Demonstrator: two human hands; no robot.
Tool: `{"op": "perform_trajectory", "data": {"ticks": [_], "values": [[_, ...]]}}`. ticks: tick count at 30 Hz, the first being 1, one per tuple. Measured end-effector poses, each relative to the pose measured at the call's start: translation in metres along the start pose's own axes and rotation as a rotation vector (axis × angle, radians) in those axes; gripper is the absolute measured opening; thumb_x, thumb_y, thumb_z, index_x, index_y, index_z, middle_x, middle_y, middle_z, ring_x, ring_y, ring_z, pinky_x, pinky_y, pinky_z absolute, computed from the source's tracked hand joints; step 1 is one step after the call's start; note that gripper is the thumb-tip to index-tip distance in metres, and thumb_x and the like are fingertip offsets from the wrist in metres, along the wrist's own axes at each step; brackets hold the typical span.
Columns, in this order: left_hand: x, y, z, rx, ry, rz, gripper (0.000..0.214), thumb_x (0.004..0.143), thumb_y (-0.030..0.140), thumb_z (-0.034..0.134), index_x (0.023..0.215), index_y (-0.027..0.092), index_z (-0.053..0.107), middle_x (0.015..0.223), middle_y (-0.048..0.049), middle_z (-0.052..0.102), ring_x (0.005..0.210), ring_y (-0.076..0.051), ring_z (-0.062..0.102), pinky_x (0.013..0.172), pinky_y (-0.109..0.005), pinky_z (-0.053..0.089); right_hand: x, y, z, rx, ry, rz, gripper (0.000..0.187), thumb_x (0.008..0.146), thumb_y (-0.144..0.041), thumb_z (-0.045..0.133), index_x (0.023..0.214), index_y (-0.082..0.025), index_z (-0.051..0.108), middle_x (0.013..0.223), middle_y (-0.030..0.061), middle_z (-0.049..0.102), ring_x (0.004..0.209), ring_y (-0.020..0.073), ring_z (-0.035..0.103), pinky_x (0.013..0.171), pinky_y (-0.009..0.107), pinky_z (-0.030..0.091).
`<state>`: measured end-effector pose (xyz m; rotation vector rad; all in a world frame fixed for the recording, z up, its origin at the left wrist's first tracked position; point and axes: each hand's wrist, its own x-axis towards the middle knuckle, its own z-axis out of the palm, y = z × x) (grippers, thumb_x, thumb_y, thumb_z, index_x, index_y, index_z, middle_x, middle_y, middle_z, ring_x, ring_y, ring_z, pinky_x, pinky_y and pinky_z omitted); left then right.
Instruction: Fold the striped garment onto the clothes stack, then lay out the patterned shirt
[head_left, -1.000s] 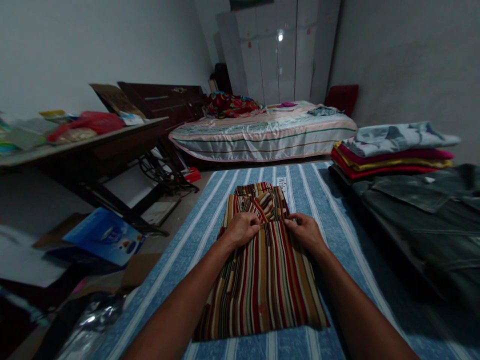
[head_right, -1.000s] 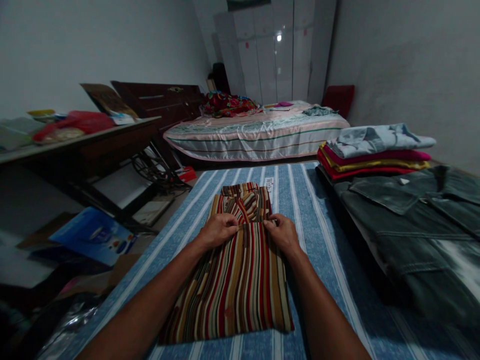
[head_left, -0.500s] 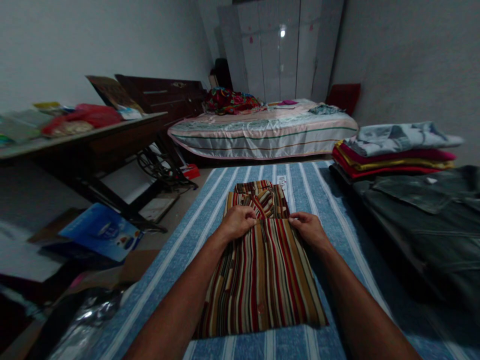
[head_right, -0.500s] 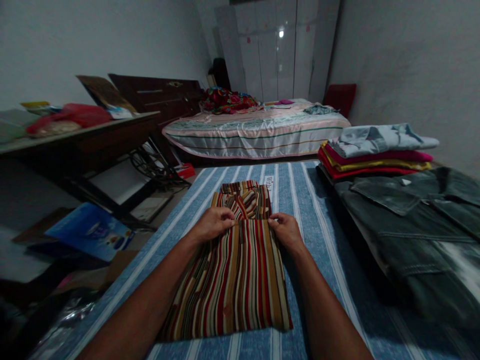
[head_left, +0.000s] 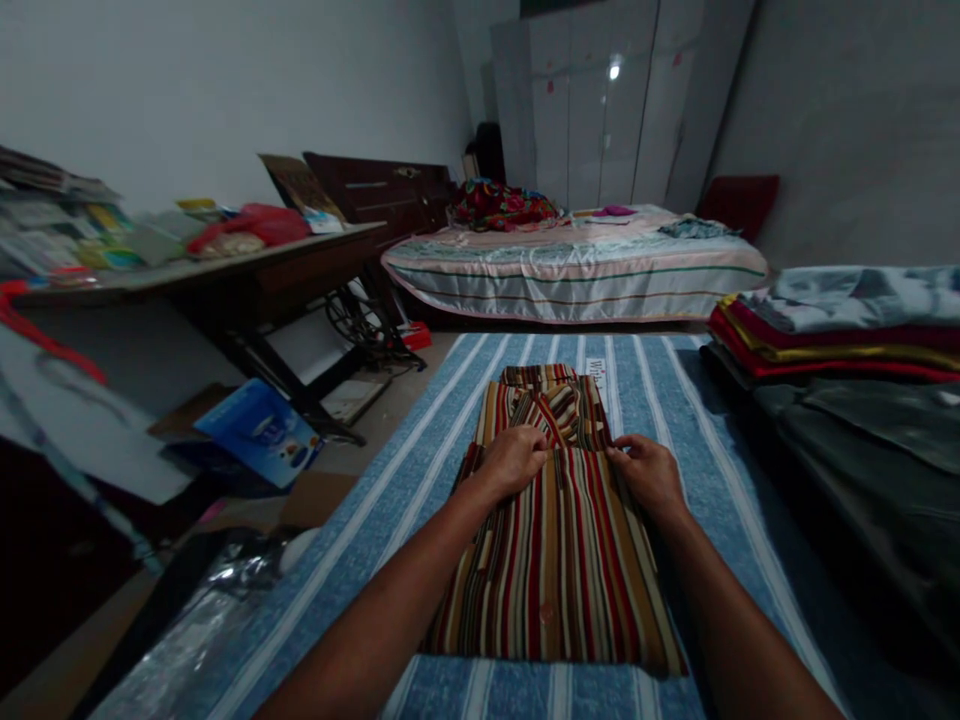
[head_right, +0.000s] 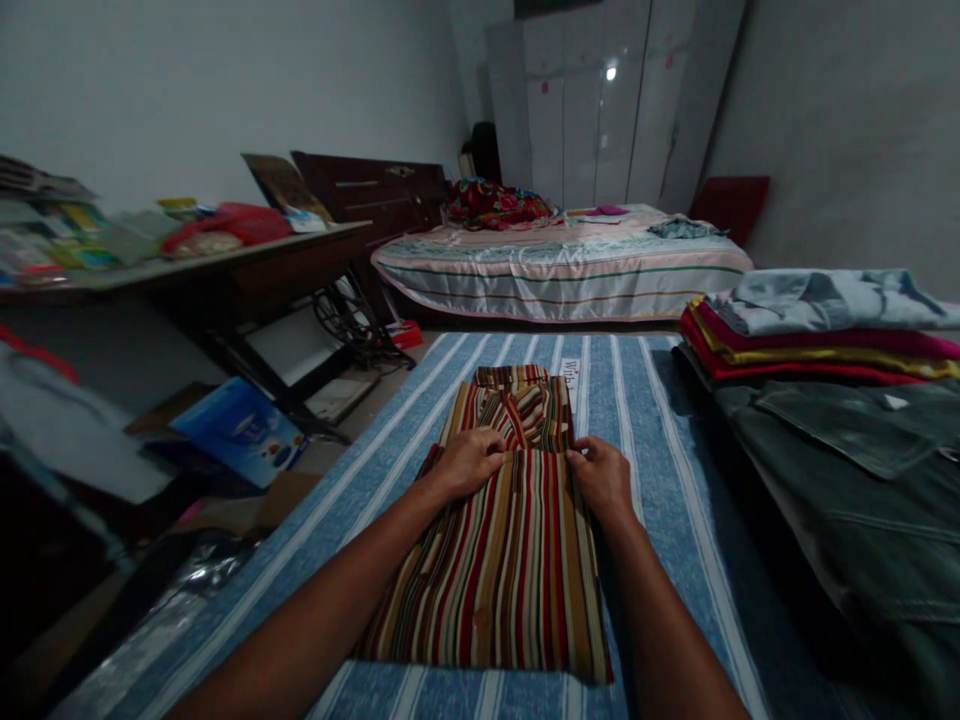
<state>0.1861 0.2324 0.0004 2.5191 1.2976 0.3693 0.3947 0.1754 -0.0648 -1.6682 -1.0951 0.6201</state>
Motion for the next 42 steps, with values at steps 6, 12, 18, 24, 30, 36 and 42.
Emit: {"op": "perform_trajectory", "data": {"ticks": [6,12,18,24,30,36,42], "values": [[-0.005,0.009,-0.002,0.051,-0.002,-0.029,0.011,0.073,0.013,0.057,0.075,0.018,0.066,0.083,-0.0043,0.064,0.082,-0.019,0.060,0.071,-0.028,0.043,0.000,0.003,0.001,-0.007,0.012,-0.014,0.033,0.065,-0.047,0.059,0.077,-0.018,0.069,0.065,0.0039,0.067,0.062,0.0208,0.062,0.058,0.029,0.043],[-0.001,0.010,-0.012,0.014,-0.006,0.054,0.013,0.073,0.011,0.052,0.066,0.017,0.060,0.076,-0.0022,0.061,0.074,-0.015,0.057,0.067,-0.024,0.041,0.001,0.004,0.001,-0.023,-0.012,0.002,0.033,0.065,-0.046,0.058,0.079,-0.018,0.069,0.068,0.0046,0.069,0.065,0.0214,0.063,0.059,0.029,0.043],[0.005,0.018,-0.015,-0.011,-0.047,0.081,0.013,0.074,0.011,0.053,0.066,0.017,0.061,0.072,-0.0016,0.062,0.070,-0.015,0.057,0.064,-0.024,0.040,0.001,0.005,0.001,-0.055,0.012,-0.018,0.033,0.065,-0.046,0.058,0.078,-0.018,0.070,0.064,0.0036,0.066,0.062,0.0205,0.061,0.057,0.029,0.042],[0.004,0.011,-0.001,0.047,-0.029,0.000,0.013,0.075,0.012,0.054,0.064,0.017,0.058,0.071,-0.0022,0.062,0.067,-0.016,0.057,0.059,-0.025,0.037,0.001,0.004,0.000,-0.056,-0.011,-0.027,0.033,0.067,-0.046,0.056,0.079,-0.018,0.069,0.065,0.0044,0.067,0.066,0.0218,0.063,0.060,0.030,0.043],[-0.003,0.009,0.011,0.074,0.009,-0.032,0.006,0.079,0.017,0.056,0.074,0.018,0.059,0.082,-0.0033,0.063,0.077,-0.017,0.059,0.067,-0.026,0.041,0.001,0.002,-0.002,-0.114,-0.007,-0.008,0.036,0.068,-0.047,0.056,0.084,-0.017,0.069,0.067,0.0051,0.067,0.067,0.0222,0.063,0.061,0.030,0.043],[-0.018,0.021,0.015,0.146,0.055,-0.027,0.014,0.085,0.017,0.047,0.080,0.017,0.061,0.091,-0.0079,0.061,0.085,-0.020,0.058,0.074,-0.030,0.044,-0.008,-0.007,-0.007,-0.414,0.093,-0.124,0.037,0.078,-0.041,0.051,0.102,-0.016,0.066,0.086,0.0096,0.068,0.078,0.0243,0.063,0.064,0.032,0.042],[-0.029,0.023,0.023,0.144,0.084,0.058,0.024,0.087,0.015,0.041,0.083,0.016,0.065,0.091,-0.0090,0.062,0.090,-0.021,0.056,0.085,-0.033,0.044,-0.021,-0.033,-0.001,-0.318,-0.028,-0.558,0.027,0.086,-0.034,0.044,0.095,-0.019,0.065,0.090,0.0080,0.067,0.080,0.0208,0.062,0.070,0.031,0.045]]}}
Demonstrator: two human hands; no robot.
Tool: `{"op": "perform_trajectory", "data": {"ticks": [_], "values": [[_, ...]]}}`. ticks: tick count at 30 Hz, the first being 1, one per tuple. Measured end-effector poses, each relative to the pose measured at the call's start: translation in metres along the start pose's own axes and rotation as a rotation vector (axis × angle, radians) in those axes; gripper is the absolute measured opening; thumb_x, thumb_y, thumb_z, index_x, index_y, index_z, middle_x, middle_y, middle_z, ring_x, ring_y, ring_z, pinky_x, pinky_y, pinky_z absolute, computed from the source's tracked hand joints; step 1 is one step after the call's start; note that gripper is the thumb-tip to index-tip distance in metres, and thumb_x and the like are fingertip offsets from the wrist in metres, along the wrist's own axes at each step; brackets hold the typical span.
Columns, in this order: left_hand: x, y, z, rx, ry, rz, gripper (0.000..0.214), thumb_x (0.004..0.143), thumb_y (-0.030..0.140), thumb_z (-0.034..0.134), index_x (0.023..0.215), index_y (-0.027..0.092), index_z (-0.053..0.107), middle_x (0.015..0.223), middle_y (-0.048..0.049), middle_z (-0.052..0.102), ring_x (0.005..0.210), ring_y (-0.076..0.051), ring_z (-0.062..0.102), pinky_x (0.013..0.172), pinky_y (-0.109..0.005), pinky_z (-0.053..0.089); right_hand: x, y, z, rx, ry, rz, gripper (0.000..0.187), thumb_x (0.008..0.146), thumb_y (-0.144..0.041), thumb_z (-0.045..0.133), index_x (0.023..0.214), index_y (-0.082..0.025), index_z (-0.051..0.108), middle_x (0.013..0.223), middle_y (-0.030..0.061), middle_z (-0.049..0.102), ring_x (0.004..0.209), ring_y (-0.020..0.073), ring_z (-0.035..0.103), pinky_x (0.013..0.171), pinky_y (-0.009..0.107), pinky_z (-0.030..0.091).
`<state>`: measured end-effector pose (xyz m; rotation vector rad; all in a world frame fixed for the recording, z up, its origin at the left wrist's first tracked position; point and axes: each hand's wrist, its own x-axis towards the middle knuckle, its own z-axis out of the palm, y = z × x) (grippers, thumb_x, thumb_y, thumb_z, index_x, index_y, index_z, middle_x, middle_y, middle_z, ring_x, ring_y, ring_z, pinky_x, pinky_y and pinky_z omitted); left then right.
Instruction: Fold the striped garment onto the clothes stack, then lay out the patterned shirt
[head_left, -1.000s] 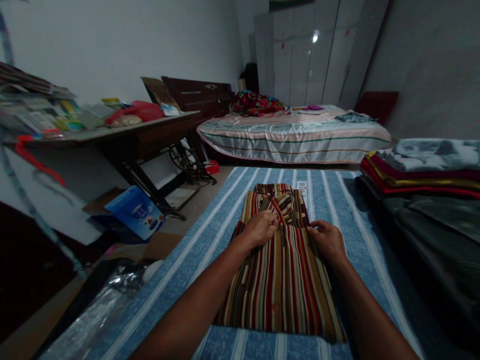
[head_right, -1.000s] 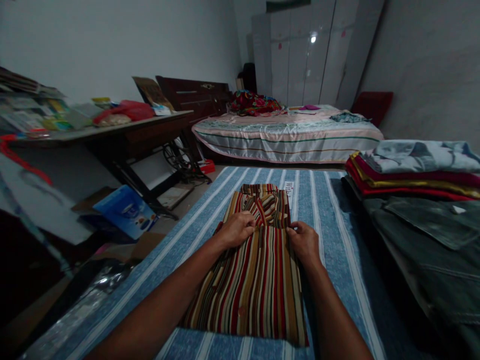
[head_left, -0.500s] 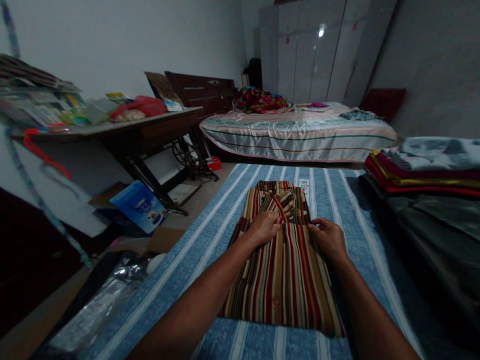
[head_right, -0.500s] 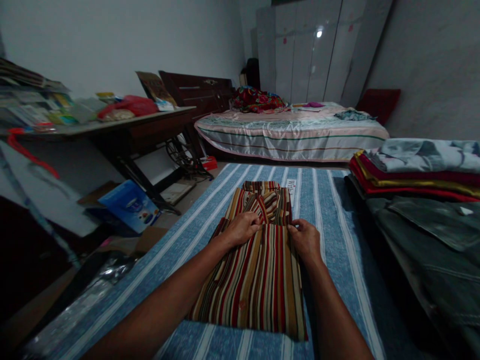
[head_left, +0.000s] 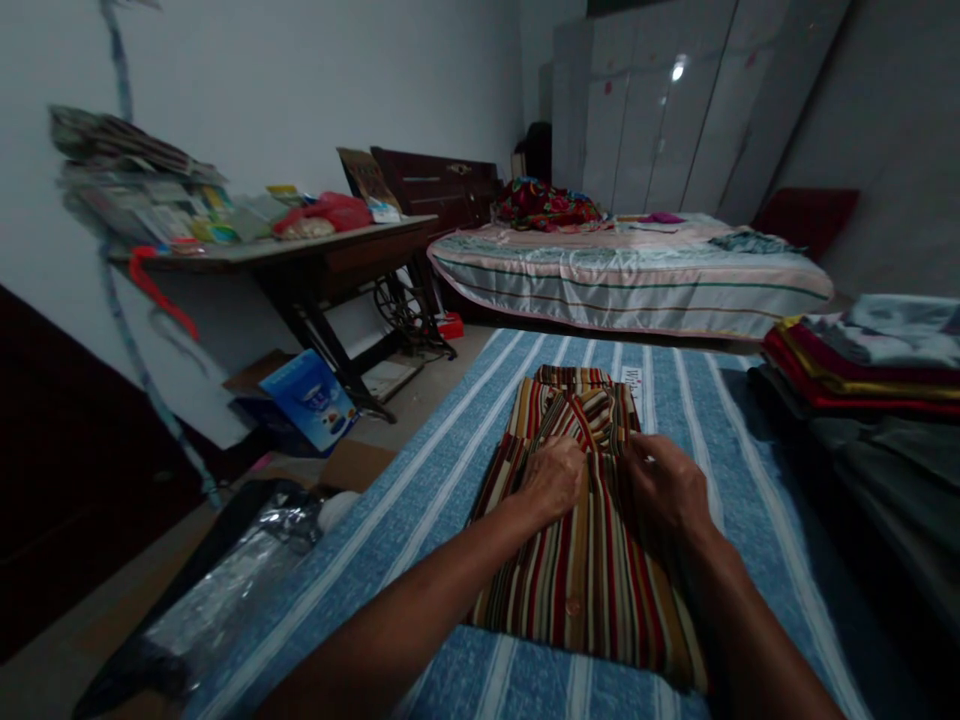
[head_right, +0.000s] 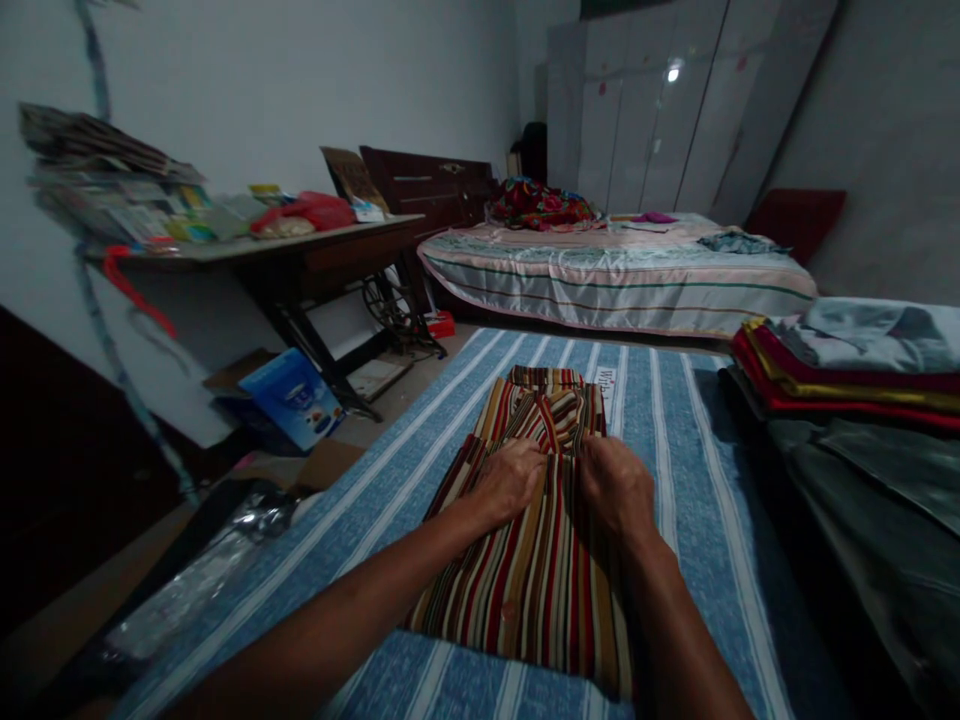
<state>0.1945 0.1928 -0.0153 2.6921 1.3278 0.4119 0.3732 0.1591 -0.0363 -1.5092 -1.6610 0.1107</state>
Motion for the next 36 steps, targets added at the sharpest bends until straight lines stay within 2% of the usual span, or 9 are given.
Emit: {"op": "perform_trajectory", "data": {"ticks": [4,9,15,19,27,29,32,34,36], "values": [[-0.004,-0.014,0.001,-0.178,0.069,0.095,0.024,0.083,0.009,0.041,0.084,0.016,0.065,0.088,-0.0068,0.062,0.089,-0.018,0.058,0.083,-0.029,0.046,-0.002,-0.022,0.015,0.260,-0.294,-0.261,0.022,0.088,-0.026,0.046,0.099,-0.021,0.065,0.094,0.0061,0.067,0.089,0.0189,0.062,0.079,0.031,0.048],[-0.013,-0.040,-0.010,-0.249,0.133,0.118,0.023,0.084,0.010,0.041,0.082,0.015,0.064,0.096,-0.0075,0.063,0.093,-0.017,0.059,0.087,-0.027,0.046,-0.011,-0.023,0.031,0.199,-0.365,-0.368,0.026,0.085,-0.026,0.054,0.107,-0.018,0.065,0.118,0.0118,0.061,0.108,0.0240,0.056,0.092,0.040,0.046],[-0.027,-0.079,-0.027,-0.077,0.133,-0.204,0.017,0.082,0.014,0.049,0.087,0.017,0.065,0.099,-0.0066,0.064,0.099,-0.019,0.058,0.091,-0.028,0.044,-0.012,-0.019,0.030,0.218,-0.392,-0.331,0.029,0.085,-0.028,0.055,0.111,-0.017,0.064,0.119,0.0117,0.061,0.111,0.0235,0.056,0.094,0.040,0.045],[-0.025,-0.098,-0.031,-0.047,0.070,-0.344,0.017,0.079,0.020,0.054,0.089,0.018,0.068,0.089,-0.0048,0.068,0.085,-0.019,0.062,0.078,-0.027,0.046,-0.012,-0.020,0.030,0.230,-0.397,-0.319,0.028,0.085,-0.028,0.055,0.109,-0.016,0.065,0.119,0.0121,0.061,0.111,0.0235,0.056,0.094,0.040,0.045],[-0.022,-0.085,-0.035,0.040,0.036,-0.507,0.022,0.077,0.010,0.048,0.084,0.017,0.068,0.081,-0.0063,0.068,0.081,-0.021,0.063,0.072,-0.028,0.046,-0.011,-0.020,0.031,0.250,-0.394,-0.299,0.027,0.084,-0.028,0.056,0.108,-0.019,0.065,0.121,0.0111,0.061,0.112,0.0236,0.055,0.094,0.041,0.045],[-0.023,-0.072,-0.038,0.084,0.064,-0.476,0.024,0.077,0.008,0.047,0.089,0.015,0.066,0.093,-0.0098,0.067,0.093,-0.024,0.061,0.082,-0.032,0.046,-0.011,-0.022,0.030,0.244,-0.390,-0.290,0.026,0.084,-0.027,0.057,0.108,-0.019,0.066,0.121,0.0110,0.060,0.112,0.0238,0.055,0.095,0.041,0.044],[-0.025,-0.051,-0.039,0.058,0.098,-0.216,0.024,0.079,0.010,0.047,0.096,0.015,0.063,0.112,-0.0109,0.062,0.110,-0.023,0.054,0.096,-0.034,0.042,-0.011,-0.024,0.030,0.247,-0.373,-0.286,0.027,0.083,-0.026,0.057,0.107,-0.020,0.066,0.120,0.0106,0.061,0.112,0.0237,0.056,0.095,0.041,0.044],[-0.026,-0.040,-0.035,-0.018,0.066,-0.019,0.023,0.083,0.016,0.048,0.102,0.016,0.061,0.126,-0.0103,0.056,0.121,-0.022,0.048,0.104,-0.035,0.037,-0.011,-0.023,0.032,0.249,-0.364,-0.293,0.027,0.083,-0.026,0.057,0.107,-0.020,0.066,0.121,0.0108,0.061,0.112,0.0237,0.056,0.095,0.041,0.044],[-0.028,-0.035,-0.028,-0.062,-0.022,0.037,0.029,0.087,0.024,0.048,0.114,0.018,0.057,0.140,-0.0100,0.047,0.132,-0.022,0.038,0.110,-0.040,0.031,-0.011,-0.021,0.034,0.240,-0.354,-0.292,0.027,0.083,-0.028,0.057,0.107,-0.019,0.066,0.122,0.0121,0.061,0.113,0.0246,0.056,0.096,0.042,0.044]]}}
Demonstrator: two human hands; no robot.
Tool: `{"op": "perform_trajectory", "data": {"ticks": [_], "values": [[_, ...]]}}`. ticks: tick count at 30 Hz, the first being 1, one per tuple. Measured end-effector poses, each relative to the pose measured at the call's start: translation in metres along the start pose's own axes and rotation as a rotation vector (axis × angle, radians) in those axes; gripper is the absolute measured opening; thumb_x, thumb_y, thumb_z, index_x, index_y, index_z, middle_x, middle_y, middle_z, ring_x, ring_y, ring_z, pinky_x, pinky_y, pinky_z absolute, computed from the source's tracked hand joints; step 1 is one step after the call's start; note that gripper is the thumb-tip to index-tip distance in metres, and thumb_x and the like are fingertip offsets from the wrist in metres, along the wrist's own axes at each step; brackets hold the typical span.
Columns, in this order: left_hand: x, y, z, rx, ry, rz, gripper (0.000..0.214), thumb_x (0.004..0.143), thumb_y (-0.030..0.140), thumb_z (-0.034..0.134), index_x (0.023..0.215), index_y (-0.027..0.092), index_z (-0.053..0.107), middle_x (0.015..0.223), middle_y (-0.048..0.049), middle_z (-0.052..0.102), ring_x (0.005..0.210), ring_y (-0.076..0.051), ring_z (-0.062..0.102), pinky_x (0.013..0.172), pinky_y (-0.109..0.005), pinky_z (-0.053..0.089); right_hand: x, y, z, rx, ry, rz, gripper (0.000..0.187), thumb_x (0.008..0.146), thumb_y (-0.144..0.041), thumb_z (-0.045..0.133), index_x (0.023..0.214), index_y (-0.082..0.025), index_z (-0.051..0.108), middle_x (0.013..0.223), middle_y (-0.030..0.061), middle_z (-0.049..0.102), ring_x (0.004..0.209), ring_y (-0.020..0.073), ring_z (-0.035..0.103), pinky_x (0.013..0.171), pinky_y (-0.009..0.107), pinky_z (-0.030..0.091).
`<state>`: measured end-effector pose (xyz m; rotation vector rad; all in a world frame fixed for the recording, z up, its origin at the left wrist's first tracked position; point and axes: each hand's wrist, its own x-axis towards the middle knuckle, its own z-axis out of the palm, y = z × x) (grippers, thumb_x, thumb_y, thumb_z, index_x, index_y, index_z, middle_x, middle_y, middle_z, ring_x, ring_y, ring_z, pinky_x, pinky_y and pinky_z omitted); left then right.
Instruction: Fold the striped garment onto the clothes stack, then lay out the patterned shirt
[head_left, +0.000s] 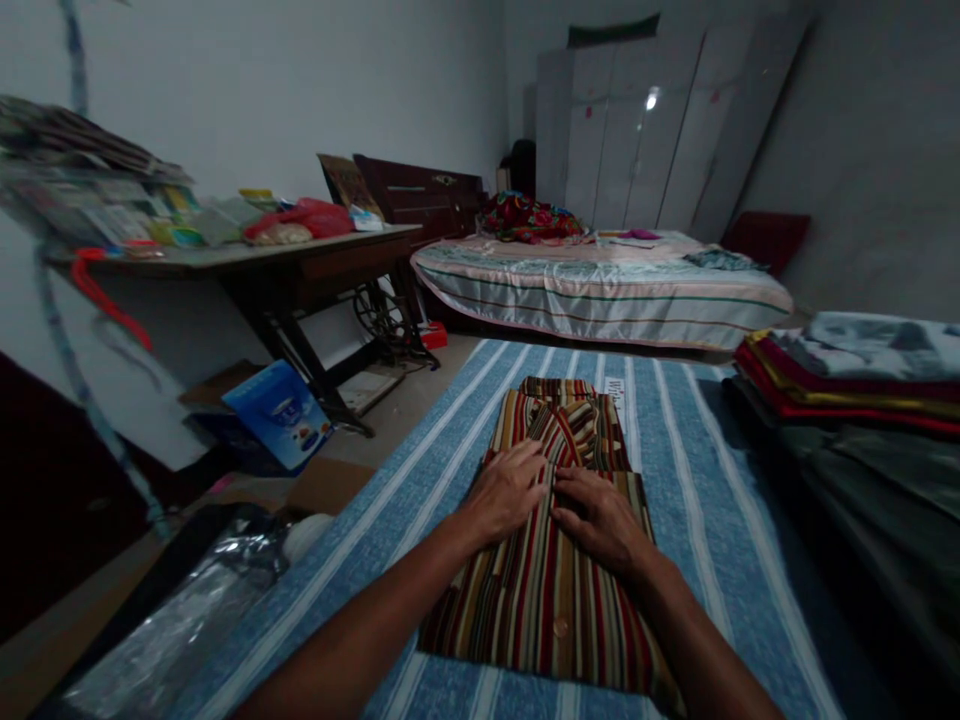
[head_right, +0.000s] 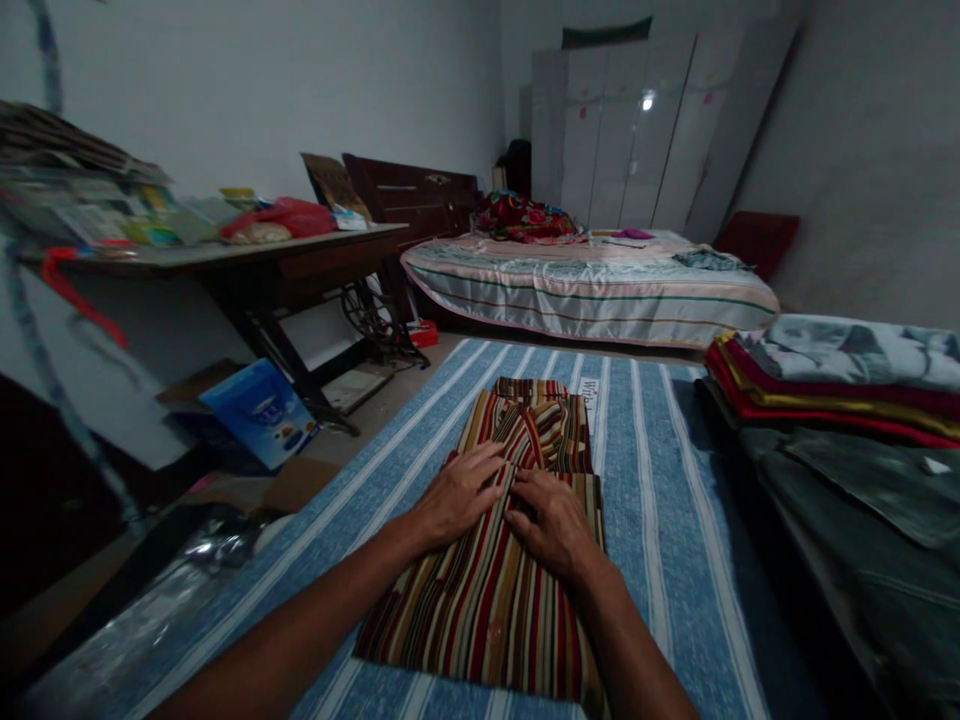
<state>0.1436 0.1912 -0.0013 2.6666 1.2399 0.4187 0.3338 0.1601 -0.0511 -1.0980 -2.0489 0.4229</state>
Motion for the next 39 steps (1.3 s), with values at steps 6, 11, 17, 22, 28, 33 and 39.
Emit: {"op": "perform_trajectory", "data": {"ticks": [6,11,17,22,28,33,39], "values": [[-0.010,-0.004,0.019,0.058,-0.183,-0.144,0.052,0.094,0.042,0.036,0.141,0.021,0.034,0.152,-0.0096,0.028,0.141,-0.025,0.020,0.114,-0.052,0.015,0.000,0.006,0.005,-0.005,-0.004,0.010,0.028,0.083,-0.032,0.058,0.107,-0.020,0.067,0.123,0.0126,0.060,0.116,0.0259,0.054,0.096,0.044,0.043],[-0.010,-0.006,0.024,0.096,-0.190,-0.169,0.053,0.095,0.045,0.033,0.143,0.023,0.031,0.153,-0.0079,0.024,0.142,-0.024,0.017,0.114,-0.053,0.013,0.002,0.002,0.005,0.010,-0.002,0.030,0.029,0.083,-0.031,0.059,0.108,-0.019,0.067,0.124,0.0120,0.060,0.116,0.0250,0.054,0.098,0.042,0.042],[-0.010,-0.005,0.023,0.065,-0.144,-0.142,0.054,0.094,0.046,0.033,0.143,0.021,0.033,0.152,-0.0116,0.028,0.141,-0.026,0.020,0.113,-0.054,0.013,0.002,-0.013,-0.030,0.052,-0.050,0.121,0.029,0.084,-0.032,0.057,0.109,-0.019,0.065,0.111,0.0095,0.065,0.104,0.0235,0.059,0.090,0.038,0.046],[-0.008,-0.005,0.023,0.046,-0.116,-0.127,0.053,0.094,0.045,0.034,0.141,0.021,0.036,0.150,-0.0125,0.031,0.141,-0.026,0.021,0.111,-0.056,0.015,-0.021,-0.053,-0.055,-0.041,-0.119,0.204,0.038,0.079,-0.034,0.062,0.114,-0.020,0.062,0.111,0.0097,0.065,0.103,0.0257,0.060,0.088,0.039,0.047],[-0.016,-0.004,0.016,0.002,0.007,-0.106,0.046,0.091,0.037,0.042,0.132,0.016,0.045,0.147,-0.0152,0.036,0.137,-0.026,0.030,0.111,-0.051,0.023,-0.079,-0.098,-0.044,-0.225,-0.352,0.140,0.070,0.065,-0.030,0.074,0.131,-0.022,0.052,0.139,0.0137,0.047,0.128,0.0342,0.041,0.104,0.049,0.035],[-0.064,-0.006,-0.001,-0.098,0.205,-0.189,0.033,0.082,0.025,0.050,0.114,0.015,0.056,0.132,-0.0154,0.052,0.127,-0.026,0.045,0.107,-0.041,0.035,-0.131,-0.082,-0.030,-0.330,-0.187,0.171,0.072,0.069,-0.020,0.067,0.137,-0.022,0.045,0.145,0.0143,0.040,0.133,0.0341,0.036,0.105,0.052,0.035],[-0.128,-0.003,-0.012,-0.539,0.243,-0.632,0.031,0.075,0.030,0.057,0.103,0.016,0.060,0.105,-0.0096,0.068,0.094,-0.023,0.066,0.086,-0.033,0.052,-0.164,-0.078,-0.024,-0.178,0.129,0.366,0.061,0.075,-0.030,0.062,0.133,-0.022,0.049,0.138,0.0123,0.048,0.125,0.0299,0.047,0.103,0.045,0.042]]}}
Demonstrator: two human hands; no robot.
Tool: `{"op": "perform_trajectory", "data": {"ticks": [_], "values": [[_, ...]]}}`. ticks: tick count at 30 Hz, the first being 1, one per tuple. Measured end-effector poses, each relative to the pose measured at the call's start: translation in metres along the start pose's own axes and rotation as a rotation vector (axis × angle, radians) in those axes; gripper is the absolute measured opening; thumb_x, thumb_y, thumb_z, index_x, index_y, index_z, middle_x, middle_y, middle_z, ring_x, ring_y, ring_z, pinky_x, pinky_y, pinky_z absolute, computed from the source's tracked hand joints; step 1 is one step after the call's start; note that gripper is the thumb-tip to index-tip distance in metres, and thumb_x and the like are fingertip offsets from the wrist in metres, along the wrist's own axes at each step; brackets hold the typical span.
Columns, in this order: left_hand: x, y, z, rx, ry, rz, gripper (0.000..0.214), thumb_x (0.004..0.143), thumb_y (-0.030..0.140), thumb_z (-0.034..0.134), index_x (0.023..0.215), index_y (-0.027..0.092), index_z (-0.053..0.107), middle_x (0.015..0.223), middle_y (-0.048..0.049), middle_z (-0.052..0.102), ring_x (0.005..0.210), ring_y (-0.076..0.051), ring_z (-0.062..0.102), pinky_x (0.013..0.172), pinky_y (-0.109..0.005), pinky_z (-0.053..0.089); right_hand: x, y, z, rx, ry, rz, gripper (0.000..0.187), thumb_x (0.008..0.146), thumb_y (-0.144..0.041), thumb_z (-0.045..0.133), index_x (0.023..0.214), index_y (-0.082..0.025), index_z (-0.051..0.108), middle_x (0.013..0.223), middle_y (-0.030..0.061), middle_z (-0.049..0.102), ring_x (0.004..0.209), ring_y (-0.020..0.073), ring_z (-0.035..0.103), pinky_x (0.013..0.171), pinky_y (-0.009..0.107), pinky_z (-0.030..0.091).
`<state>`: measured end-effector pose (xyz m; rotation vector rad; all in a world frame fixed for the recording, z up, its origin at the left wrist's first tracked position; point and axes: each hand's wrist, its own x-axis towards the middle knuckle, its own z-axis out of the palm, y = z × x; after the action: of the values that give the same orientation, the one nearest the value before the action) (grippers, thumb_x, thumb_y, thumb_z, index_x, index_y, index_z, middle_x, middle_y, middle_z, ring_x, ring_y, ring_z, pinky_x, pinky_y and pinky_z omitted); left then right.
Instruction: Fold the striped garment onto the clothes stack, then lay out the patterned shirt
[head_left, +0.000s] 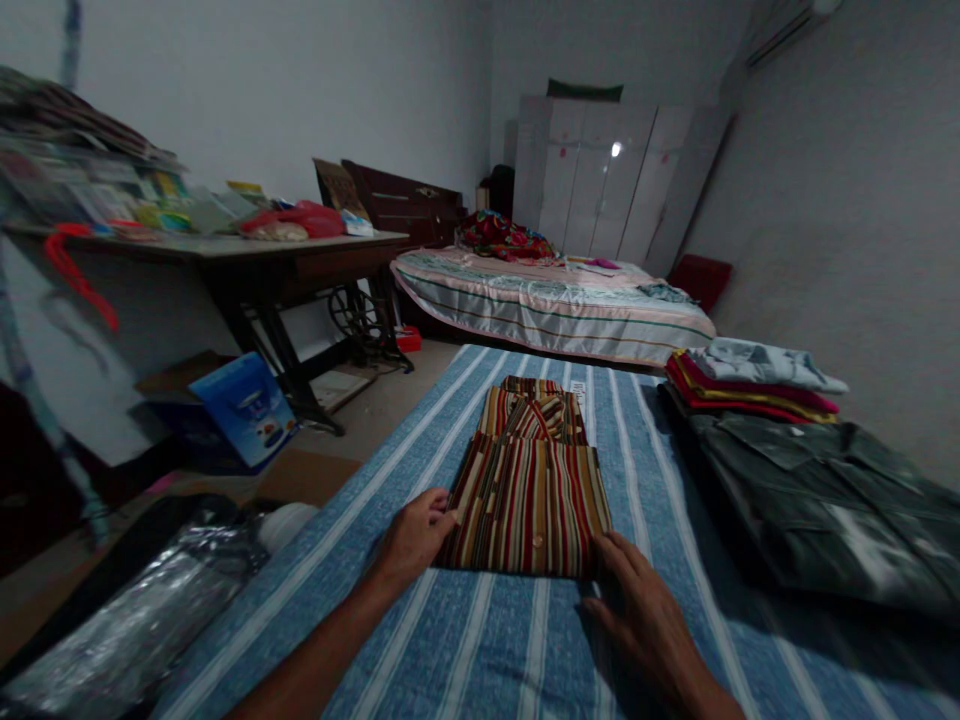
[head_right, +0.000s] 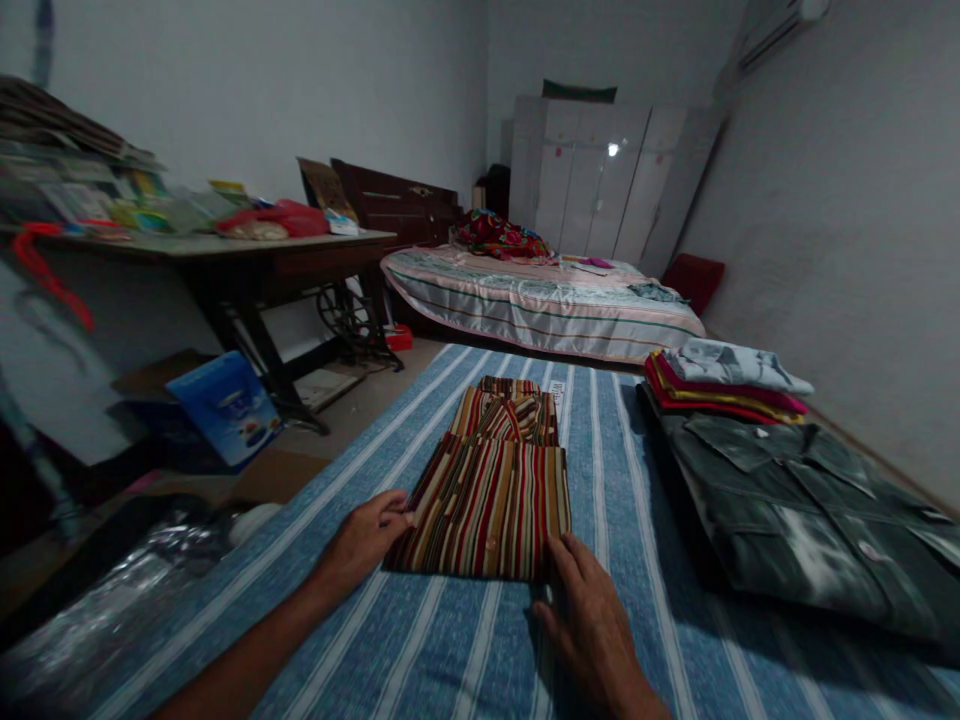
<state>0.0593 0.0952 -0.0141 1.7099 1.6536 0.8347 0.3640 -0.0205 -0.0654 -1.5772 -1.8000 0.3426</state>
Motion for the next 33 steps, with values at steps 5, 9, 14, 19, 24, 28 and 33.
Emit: {"op": "perform_trajectory", "data": {"ticks": [5,9,14,19,24,28,33], "values": [[-0.023,0.005,-0.006,-0.195,0.043,-0.139,0.026,0.068,0.026,0.062,0.093,0.017,0.062,0.085,-0.0048,0.071,0.086,-0.022,0.067,0.078,-0.028,0.053,0.006,-0.008,-0.010,0.360,0.124,0.391,0.056,0.076,-0.047,0.059,0.122,-0.015,0.054,0.118,0.0152,0.062,0.107,0.0286,0.061,0.089,0.040,0.051],[-0.026,0.010,-0.005,-0.282,0.019,-0.170,0.027,0.067,0.027,0.061,0.091,0.017,0.061,0.072,-0.0007,0.069,0.073,-0.020,0.067,0.069,-0.028,0.051,0.019,-0.006,-0.016,0.536,0.164,0.529,0.054,0.068,-0.051,0.065,0.107,-0.013,0.059,0.084,0.0089,0.070,0.080,0.0250,0.068,0.069,0.033,0.054],[-0.024,0.010,-0.007,-0.330,-0.033,-0.214,0.020,0.063,0.027,0.062,0.079,0.017,0.061,0.067,0.0007,0.067,0.067,-0.017,0.064,0.061,-0.025,0.047,0.025,0.001,-0.012,0.619,0.137,0.638,0.052,0.062,-0.048,0.069,0.098,-0.012,0.059,0.055,-0.0015,0.061,0.038,0.0145,0.054,0.038,0.025,0.039],[-0.027,0.013,-0.014,-0.332,-0.087,-0.278,0.026,0.059,0.033,0.065,0.078,0.016,0.061,0.058,0.0025,0.061,0.045,-0.010,0.050,0.043,-0.021,0.031,0.022,0.000,-0.008,0.833,0.123,0.720,0.057,0.060,-0.044,0.074,0.105,-0.015,0.053,0.063,-0.0010,0.064,0.037,0.0123,0.053,0.033,0.021,0.033],[-0.027,0.013,-0.014,-0.358,-0.166,-0.325,0.041,0.061,0.040,0.064,0.091,0.013,0.060,0.048,0.0029,0.055,0.038,-0.009,0.046,0.039,-0.019,0.019,0.022,-0.010,-0.011,0.955,0.117,0.805,0.060,0.062,-0.041,0.075,0.111,-0.017,0.050,0.059,-0.0024,0.062,0.041,0.0136,0.057,0.035,0.021,0.038],[-0.025,0.012,-0.012,-0.390,-0.240,-0.292,0.042,0.061,0.042,0.066,0.090,0.013,0.060,0.050,0.0022,0.056,0.036,-0.009,0.046,0.037,-0.019,0.016,0.023,-0.010,-0.010,0.944,0.125,0.811,0.058,0.060,-0.040,0.076,0.107,-0.016,0.051,0.060,-0.0014,0.063,0.038,0.0120,0.054,0.033,0.020,0.037],[-0.023,0.010,-0.010,-0.390,-0.248,-0.301,0.042,0.060,0.042,0.065,0.090,0.012,0.059,0.051,0.0031,0.056,0.033,-0.007,0.043,0.035,-0.018,0.016,0.022,-0.008,-0.009,0.843,0.109,0.839,0.043,0.061,-0.041,0.072,0.092,-0.016,0.056,0.049,-0.0038,0.057,0.030,0.0098,0.046,0.028,0.017,0.029]]}}
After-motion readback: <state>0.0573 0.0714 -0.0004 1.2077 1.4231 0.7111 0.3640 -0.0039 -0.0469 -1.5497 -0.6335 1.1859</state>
